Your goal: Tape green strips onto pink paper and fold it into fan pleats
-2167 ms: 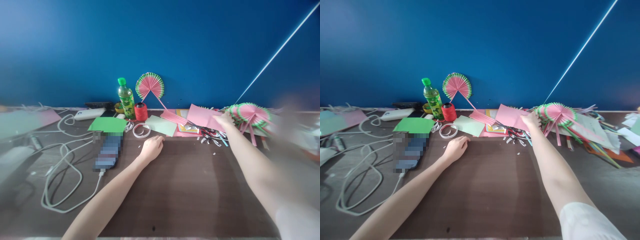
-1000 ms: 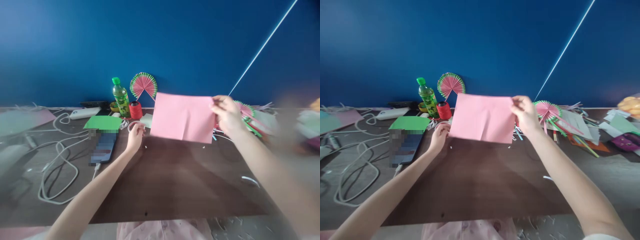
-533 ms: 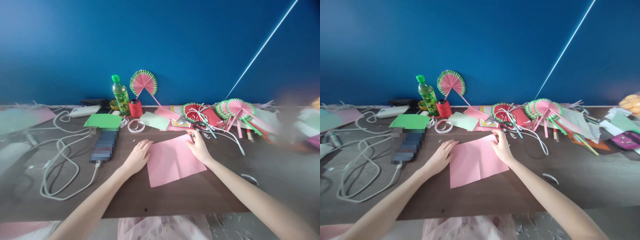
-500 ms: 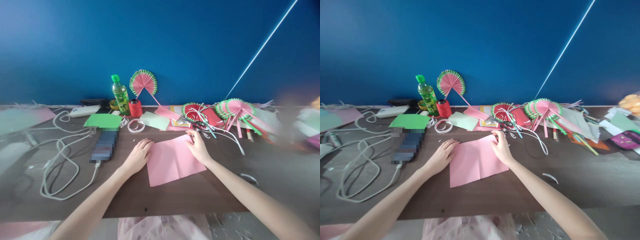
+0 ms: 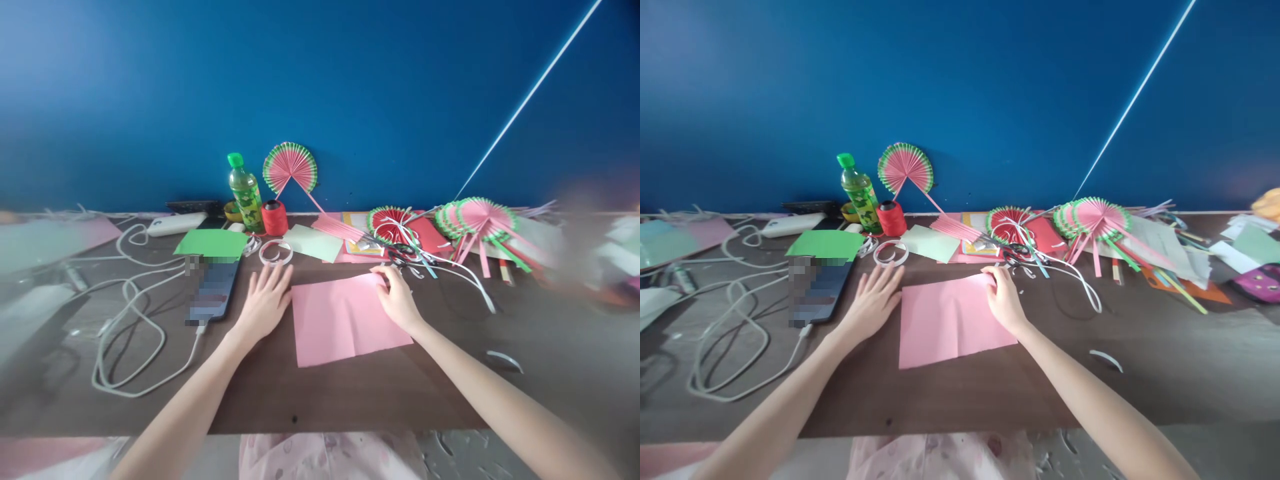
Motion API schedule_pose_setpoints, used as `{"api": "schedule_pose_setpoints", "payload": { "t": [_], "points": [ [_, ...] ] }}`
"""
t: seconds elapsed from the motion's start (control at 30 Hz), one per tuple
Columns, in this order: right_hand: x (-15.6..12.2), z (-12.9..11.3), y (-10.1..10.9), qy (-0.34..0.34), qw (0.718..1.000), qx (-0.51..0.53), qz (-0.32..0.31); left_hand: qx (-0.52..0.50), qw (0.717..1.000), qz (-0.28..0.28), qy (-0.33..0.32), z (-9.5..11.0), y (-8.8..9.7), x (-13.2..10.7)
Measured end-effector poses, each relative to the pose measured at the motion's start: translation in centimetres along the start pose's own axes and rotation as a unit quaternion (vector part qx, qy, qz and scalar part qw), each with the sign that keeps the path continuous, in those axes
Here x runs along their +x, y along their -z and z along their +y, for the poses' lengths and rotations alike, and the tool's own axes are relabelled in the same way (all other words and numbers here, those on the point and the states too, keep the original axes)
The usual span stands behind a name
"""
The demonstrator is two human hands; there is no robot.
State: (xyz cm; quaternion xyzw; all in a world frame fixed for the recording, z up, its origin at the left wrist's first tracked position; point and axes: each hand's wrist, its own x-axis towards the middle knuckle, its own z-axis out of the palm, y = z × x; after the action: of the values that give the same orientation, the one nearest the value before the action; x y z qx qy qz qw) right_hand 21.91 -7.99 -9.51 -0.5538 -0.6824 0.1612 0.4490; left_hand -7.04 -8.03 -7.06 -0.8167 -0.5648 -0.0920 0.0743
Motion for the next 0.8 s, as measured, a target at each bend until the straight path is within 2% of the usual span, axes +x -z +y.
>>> {"api": "schedule_pose_setpoints", "payload": {
  "t": [0.07, 0.1, 0.2, 0.23, 0.3, 0.4, 0.47, 0.53, 0.63, 0.73, 0.8],
  "points": [
    [0.0, 0.2, 0.0, -0.005, 1.0, -0.006, 0.0, -0.013, 0.999, -0.038, -0.037, 0.3, -0.1, 0.1],
    [0.1, 0.2, -0.1, 0.003, 1.0, -0.014, -0.002, -0.01, 0.999, -0.041, -0.027, 0.3, -0.2, 0.2],
    [0.1, 0.2, -0.3, 0.045, 0.997, -0.063, -0.004, 0.008, 0.998, 0.004, 0.054, 0.3, 0.1, 0.5],
    [0.1, 0.2, -0.4, 0.052, 0.995, -0.08, -0.006, 0.0, 0.998, 0.018, 0.06, 0.4, 0.3, 0.6],
    [0.1, 0.3, -0.6, 0.051, 0.992, -0.113, -0.01, -0.042, 0.999, 0.019, 0.015, 0.8, 0.7, 0.6],
    [0.1, 0.6, -0.8, 0.041, 0.988, -0.149, -0.017, -0.105, 0.985, -0.052, -0.129, 2.0, 1.0, 0.2],
    [0.2, 0.8, -0.9, 0.039, 0.987, -0.156, -0.015, -0.116, 0.972, -0.087, -0.187, 2.5, 0.6, 0.0],
    [0.2, 0.9, -0.9, 0.039, 0.987, -0.156, -0.01, -0.105, 0.97, -0.096, -0.197, 2.4, 0.1, 0.0],
    [0.3, 0.5, -1.0, 0.024, 0.984, -0.175, -0.016, -0.083, 0.977, -0.099, -0.171, 1.3, -0.6, 0.4],
    [0.2, -0.2, -1.1, 0.002, 0.979, -0.203, -0.035, -0.062, 0.98, -0.105, -0.156, 0.8, -0.6, 0.8],
    [0.2, -0.4, -1.0, -0.002, 0.977, -0.209, -0.043, -0.05, 0.981, -0.102, -0.154, 1.3, -0.3, 0.7]
  ]
}}
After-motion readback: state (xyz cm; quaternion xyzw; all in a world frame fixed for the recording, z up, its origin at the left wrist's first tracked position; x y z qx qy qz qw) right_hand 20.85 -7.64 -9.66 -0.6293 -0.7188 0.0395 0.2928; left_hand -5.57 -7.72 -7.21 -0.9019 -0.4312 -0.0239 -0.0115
